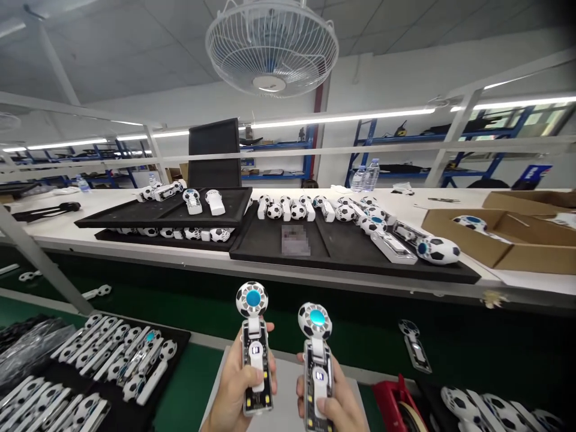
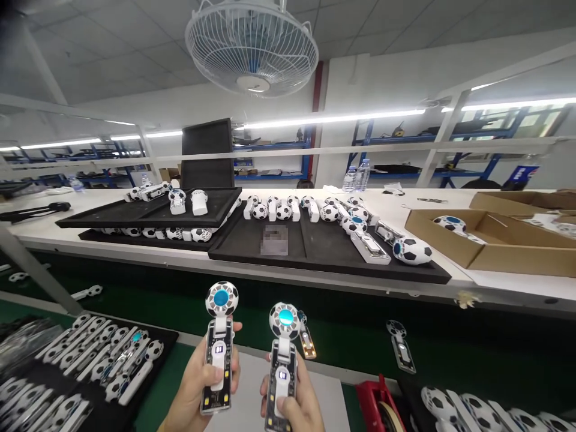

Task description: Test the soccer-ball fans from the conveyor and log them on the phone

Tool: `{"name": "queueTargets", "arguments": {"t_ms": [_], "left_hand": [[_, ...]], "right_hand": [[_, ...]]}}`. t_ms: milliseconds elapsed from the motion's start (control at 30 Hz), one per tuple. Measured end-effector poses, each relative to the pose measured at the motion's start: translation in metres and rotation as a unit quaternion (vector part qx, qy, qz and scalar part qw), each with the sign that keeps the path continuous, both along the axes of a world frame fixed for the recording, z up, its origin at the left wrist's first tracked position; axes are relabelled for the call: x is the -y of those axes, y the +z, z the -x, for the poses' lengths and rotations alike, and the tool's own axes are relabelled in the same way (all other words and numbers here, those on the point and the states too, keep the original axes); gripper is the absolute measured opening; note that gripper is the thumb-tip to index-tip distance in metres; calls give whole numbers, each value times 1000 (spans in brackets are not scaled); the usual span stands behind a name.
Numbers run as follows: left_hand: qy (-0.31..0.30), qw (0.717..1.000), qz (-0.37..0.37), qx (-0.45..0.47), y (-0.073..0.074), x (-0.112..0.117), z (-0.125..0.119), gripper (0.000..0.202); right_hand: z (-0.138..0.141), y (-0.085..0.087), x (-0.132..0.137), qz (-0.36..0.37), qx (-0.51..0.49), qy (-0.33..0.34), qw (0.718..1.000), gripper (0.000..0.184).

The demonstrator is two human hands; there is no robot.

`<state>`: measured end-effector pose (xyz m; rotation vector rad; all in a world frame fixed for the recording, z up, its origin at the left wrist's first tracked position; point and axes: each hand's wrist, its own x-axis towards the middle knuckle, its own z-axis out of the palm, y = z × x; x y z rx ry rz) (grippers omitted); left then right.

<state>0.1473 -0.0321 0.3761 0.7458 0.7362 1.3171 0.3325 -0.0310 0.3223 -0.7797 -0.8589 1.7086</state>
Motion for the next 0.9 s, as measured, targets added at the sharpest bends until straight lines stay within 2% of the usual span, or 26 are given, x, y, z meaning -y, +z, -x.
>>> {"name": "queueTargets", "arguments": {"t_ms": [167,300,400,500,633,900], "left_hand": [[-55,996,-65,20,28,-11,-4,77],[-74,993,-74,49,38,-14,-8,79],[-63,994,-69,62,42,-15,-12,77],[-65,994,-69,56,46,-16,-16,74],[-80,991,-79,71,52,-16,-20,67],[-122,983,-101,88,63,-13,-32,66]], "right_hand": [[0,41,-12,-88,39,-3,995,65],[-6,60,-17,-114,47,12,992,68],[-9,68,-17,-126,53,2,991,69],[-9,73,-16,-123,49,-6,991,63],[-7,79,-15,-133,34,-9,990,55],[-7,94,-10,-148,34,-36,988,52]]}}
